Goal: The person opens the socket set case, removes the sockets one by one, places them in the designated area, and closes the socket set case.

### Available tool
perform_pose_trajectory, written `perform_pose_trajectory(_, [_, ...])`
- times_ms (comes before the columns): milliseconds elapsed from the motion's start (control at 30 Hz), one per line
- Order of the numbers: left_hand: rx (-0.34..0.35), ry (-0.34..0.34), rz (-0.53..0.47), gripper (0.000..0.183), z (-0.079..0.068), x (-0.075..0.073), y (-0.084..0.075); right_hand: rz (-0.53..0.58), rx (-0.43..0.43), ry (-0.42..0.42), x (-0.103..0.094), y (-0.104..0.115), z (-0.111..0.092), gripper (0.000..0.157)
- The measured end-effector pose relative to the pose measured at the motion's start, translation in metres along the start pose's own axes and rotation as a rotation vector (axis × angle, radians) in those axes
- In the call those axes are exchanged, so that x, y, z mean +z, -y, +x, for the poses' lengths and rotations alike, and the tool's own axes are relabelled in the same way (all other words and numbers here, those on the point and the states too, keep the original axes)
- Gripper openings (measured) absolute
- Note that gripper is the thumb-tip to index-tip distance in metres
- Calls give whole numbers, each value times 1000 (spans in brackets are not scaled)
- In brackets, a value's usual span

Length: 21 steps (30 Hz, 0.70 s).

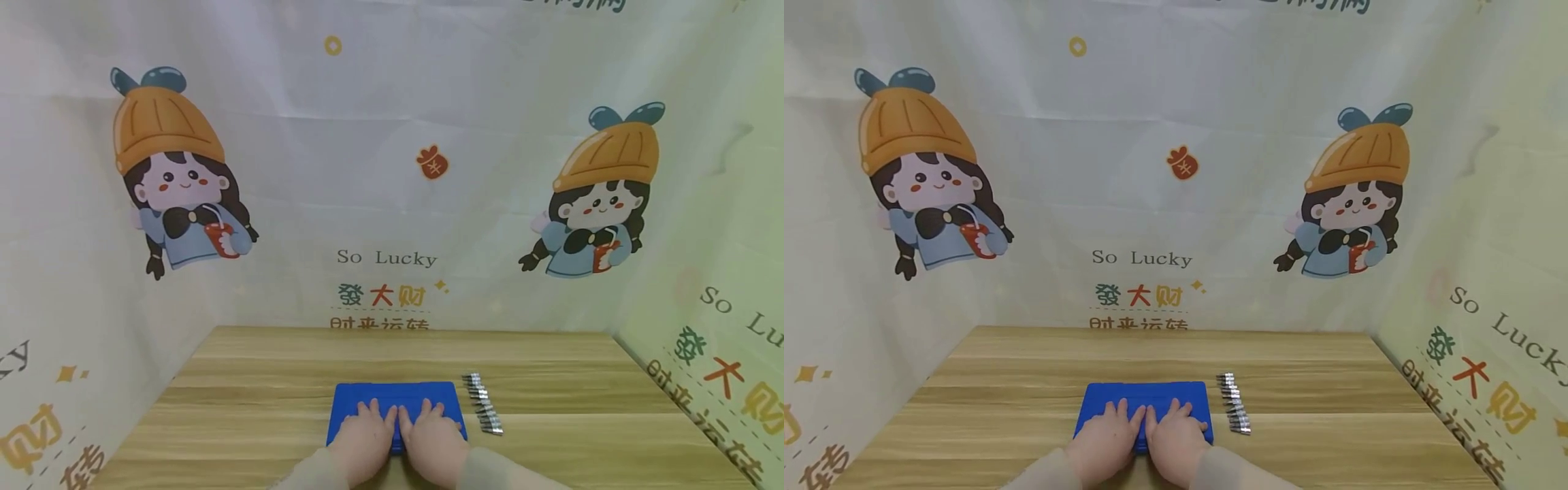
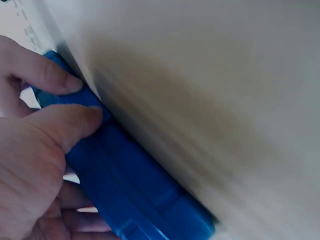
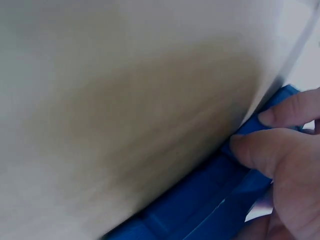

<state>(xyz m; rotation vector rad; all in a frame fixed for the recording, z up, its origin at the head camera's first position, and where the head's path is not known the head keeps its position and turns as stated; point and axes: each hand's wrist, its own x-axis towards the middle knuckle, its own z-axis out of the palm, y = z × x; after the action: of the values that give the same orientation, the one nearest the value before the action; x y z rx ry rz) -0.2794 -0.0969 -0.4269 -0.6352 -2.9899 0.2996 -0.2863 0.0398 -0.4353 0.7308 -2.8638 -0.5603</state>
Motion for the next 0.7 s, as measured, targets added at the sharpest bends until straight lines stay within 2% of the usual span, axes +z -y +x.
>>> perform_pose_trajectory(167, [-28,-37,-12,40,21,4,7,-11,1,-36,5,-14,19,42])
perform_pose_trajectory(300, [-59,-47,-36,40,32,7,7,16,-6,-32,10,-21,29,45])
perform_pose_trajectory(500, [-96,-26,-55,39,40,6,4,66,17,27,9,-26,36,47])
perform_pose_trajectory(700, [-116,-4,-90,41,42,9,5,106,12,48,10,-28,38,50])
